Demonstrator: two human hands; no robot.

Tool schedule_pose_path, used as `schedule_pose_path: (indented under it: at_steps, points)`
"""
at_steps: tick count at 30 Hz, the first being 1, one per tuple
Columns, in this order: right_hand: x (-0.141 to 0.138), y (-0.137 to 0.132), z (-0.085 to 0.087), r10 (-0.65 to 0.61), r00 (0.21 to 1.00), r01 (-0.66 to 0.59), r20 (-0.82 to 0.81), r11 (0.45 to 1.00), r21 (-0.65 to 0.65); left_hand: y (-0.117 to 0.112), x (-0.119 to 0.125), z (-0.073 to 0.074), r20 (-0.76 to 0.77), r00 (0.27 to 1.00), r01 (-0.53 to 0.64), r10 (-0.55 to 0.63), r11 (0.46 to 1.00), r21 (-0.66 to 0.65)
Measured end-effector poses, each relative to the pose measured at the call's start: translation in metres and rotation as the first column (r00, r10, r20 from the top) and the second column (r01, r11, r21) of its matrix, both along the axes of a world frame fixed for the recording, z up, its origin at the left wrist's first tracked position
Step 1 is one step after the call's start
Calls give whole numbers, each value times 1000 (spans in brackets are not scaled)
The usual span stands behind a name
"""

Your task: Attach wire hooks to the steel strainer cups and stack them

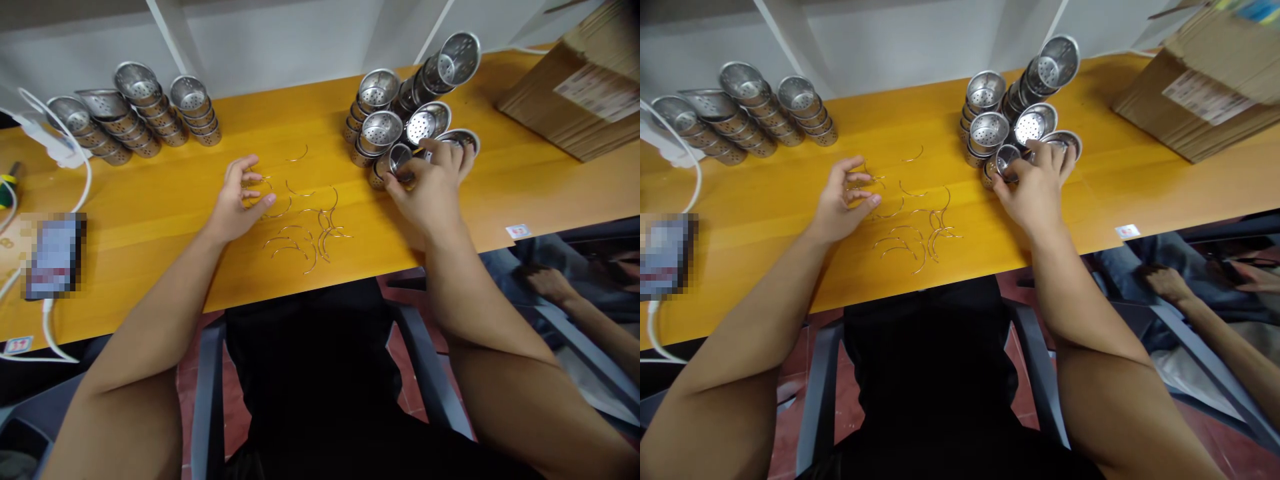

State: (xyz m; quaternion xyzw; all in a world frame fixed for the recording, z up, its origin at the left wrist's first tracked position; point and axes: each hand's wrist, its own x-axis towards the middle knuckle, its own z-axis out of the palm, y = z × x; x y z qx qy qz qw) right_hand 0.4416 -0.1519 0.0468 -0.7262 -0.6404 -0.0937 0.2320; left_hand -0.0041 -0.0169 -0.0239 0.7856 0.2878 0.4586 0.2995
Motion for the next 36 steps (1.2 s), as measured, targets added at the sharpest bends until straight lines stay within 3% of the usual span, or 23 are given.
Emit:
schedule_pose_path:
  at_steps: [2,6,10,12,15,18,21,24,29,33,36]
  points:
    - [-1,-1,-2,-39,999,39,15,999,-3,0,0,1,-14,1000,-5,4,1000,-10]
    - [1,-5,-2,48,999,-48,-9,998,31,-1,0,2,-30,1000,-10,9,1000,-23]
    - [-7,2,4,171,984,-152,-41,944,294,0,0,2,-19,1000,3,-3,999,32]
    - [-21,5,14,269,962,-236,-51,908,345,0,1,2,-12,1000,15,-14,999,51]
    - [-51,12,36,437,885,-413,-164,897,159,0,0,6,-19,1000,4,-3,999,34]
    - [-79,30,45,575,771,-619,-275,779,-104,0,-4,12,-34,998,-53,53,999,9]
    - [-94,54,34,604,749,-662,-272,662,-353,3,-9,15,-38,990,-133,133,991,-3]
    - [-94,72,14,573,734,-678,-364,646,-351,10,-19,13,-40,981,-191,191,982,13]
    - [-84,77,-6,498,618,-724,-608,663,-193,56,-50,20,-64,971,-220,229,968,122]
    - [-84,77,-11,491,557,-742,-670,656,-137,126,-75,45,-209,904,-343,372,925,164]
    - [-87,79,-15,493,514,-744,-702,663,-79,179,-86,59,-409,812,-436,416,899,49]
